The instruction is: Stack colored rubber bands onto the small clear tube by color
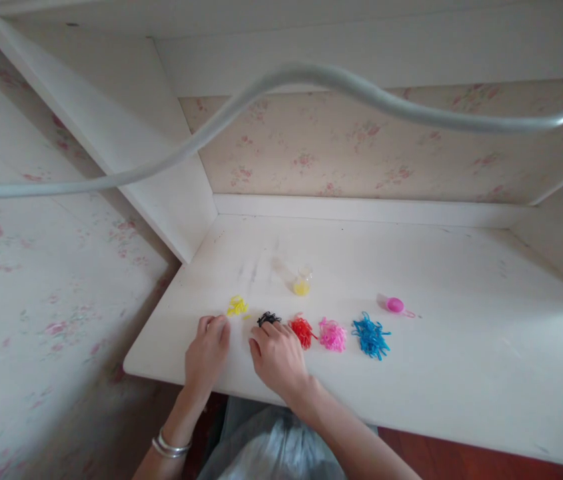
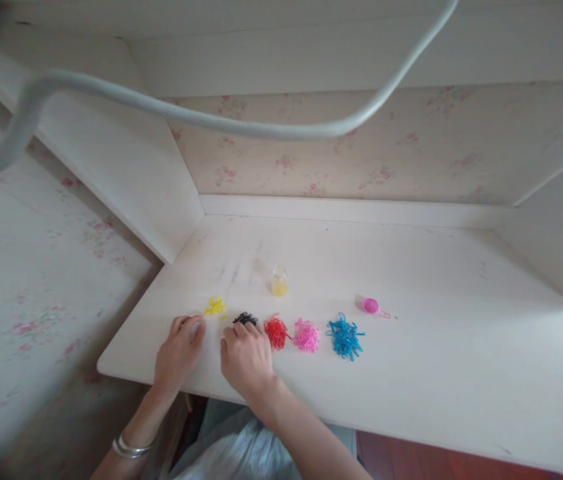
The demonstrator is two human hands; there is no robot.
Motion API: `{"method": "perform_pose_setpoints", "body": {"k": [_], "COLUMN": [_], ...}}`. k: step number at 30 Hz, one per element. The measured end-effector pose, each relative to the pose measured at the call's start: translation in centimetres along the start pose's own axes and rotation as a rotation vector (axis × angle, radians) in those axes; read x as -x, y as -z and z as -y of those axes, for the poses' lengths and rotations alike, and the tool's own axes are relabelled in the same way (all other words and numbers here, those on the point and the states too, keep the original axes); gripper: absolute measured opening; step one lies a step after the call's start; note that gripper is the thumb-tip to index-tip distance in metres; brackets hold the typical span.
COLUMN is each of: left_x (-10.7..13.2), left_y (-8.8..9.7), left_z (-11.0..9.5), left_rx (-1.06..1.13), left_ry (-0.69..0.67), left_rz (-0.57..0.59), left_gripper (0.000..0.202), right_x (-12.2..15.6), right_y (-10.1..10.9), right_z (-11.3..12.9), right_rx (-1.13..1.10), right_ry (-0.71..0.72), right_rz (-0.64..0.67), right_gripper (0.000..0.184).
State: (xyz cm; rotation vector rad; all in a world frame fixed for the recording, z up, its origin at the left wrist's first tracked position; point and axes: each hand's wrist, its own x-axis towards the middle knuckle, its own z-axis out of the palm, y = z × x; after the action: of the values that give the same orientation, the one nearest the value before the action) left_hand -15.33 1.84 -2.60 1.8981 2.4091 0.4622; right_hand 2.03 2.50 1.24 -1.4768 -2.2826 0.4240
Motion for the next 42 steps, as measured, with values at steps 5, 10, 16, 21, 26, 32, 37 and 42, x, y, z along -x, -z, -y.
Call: {"method": "perform_pose_setpoints", "body": {"k": [5, 10, 16, 21, 26, 32, 37, 42], "left_x": [-0.9, -1.7, -1.8, -2.2, -2.2, -1.9, -1.8, -1.7], "left_y": [-0.1, -0.3, -0.5, -0.7, -0.8, -0.7, -0.8, -0.8], "left_z": [-1.2, -0.8, -0.2, 0.0, 0.0, -0.1, -0.2, -0.1], "left_rx": [-0.108, -0.072, -0.073, -0.077, -0.047, -0.077, -0.102, -0.074], "left_ry": [0.009, 0.037, 0.039, 0.045, 0.032, 0.01, 0.001, -0.027], "left_rz": [0.002, -0.012, -0.018, -0.026, -0.05, -0.07, -0.086, -0.07], "left_gripper": [0.032, 0.029, 0.03, 0.03, 0.025, 0.024, 0.03, 0.031], "right_x": [-4.2, -5.8, -5.6, -4.1, -3.2, -4.0, -4.9, -5.2], "right_y": [-1.4, -2.5, -1.9, 1.0, 5.3, 8.3, 8.0, 7.6], "right_z": [1.0, 0.8, 0.9, 0.1, -2.8, -6.4, -7.4, -7.8], "right_rx": [0.165, 0.218, 0.215, 0.03, -0.271, -0.254, -0.18, -0.149], "right_ry": [-0.001, 0.003, 0.021, -0.059, -0.201, -0.314, -0.301, -0.282], "right_rz": [0.086, 0.15, 0.156, -0.01, -0.38, -0.612, -0.573, -0.525], "right_gripper": [0.021, 0.021, 0.021, 0.025, 0.03, 0.033, 0.029, 0.031]}}
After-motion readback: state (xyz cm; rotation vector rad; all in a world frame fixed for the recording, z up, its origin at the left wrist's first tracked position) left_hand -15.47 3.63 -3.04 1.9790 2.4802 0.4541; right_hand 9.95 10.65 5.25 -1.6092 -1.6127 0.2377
